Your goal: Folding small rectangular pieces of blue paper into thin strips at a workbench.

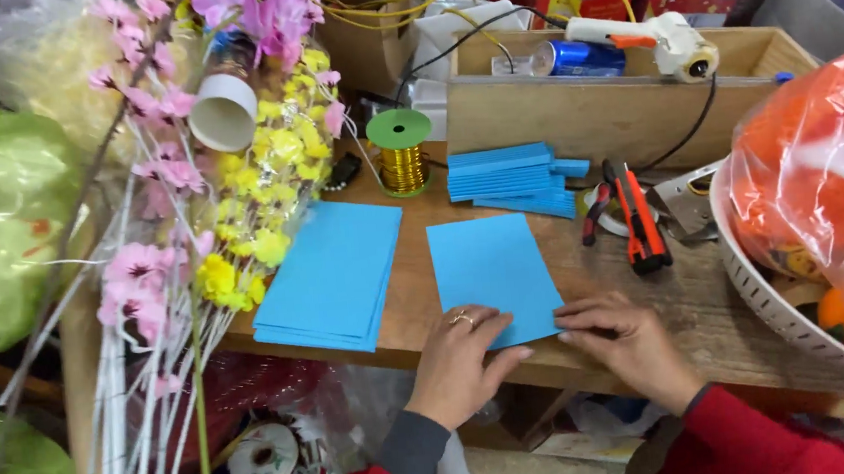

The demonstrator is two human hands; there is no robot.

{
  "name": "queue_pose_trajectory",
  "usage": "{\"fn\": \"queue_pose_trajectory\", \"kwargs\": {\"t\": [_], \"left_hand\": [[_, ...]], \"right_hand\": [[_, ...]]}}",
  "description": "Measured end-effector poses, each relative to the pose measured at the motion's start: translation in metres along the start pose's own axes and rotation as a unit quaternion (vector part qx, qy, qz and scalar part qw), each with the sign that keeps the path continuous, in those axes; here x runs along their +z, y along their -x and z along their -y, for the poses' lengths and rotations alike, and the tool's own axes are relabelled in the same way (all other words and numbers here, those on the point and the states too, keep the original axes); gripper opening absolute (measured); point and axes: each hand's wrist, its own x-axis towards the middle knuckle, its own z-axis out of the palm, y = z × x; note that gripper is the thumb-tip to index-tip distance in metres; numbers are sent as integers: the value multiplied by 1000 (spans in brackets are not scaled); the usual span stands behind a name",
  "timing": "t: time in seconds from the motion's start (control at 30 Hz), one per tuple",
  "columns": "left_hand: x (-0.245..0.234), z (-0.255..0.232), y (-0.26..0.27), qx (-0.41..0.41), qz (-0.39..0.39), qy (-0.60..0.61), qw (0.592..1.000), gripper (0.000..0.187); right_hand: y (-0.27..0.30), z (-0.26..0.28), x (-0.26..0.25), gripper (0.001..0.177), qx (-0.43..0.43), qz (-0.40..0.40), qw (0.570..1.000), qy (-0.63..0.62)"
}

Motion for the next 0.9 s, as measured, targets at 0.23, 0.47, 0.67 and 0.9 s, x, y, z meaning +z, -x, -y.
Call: {"fn": "queue_pose_trajectory", "kwargs": {"t": [0.23,0.47,0.67,0.9], "left_hand": [[18,22,-1,55,-83,-27,995,24],[19,19,0,41,-65,-34,996,25],[18,10,-5,22,-89,-25,995,21],[15,16,-6,4,-105,-25,994,18]], "right_hand": [[-6,-11,13,32,-22,3,999,38],[-19,-18,-3,43,-55,124,985,111],[-43,4,-20,42,-176,207,930,248],[-30,1,23,25,-144,97,976,128]]}}
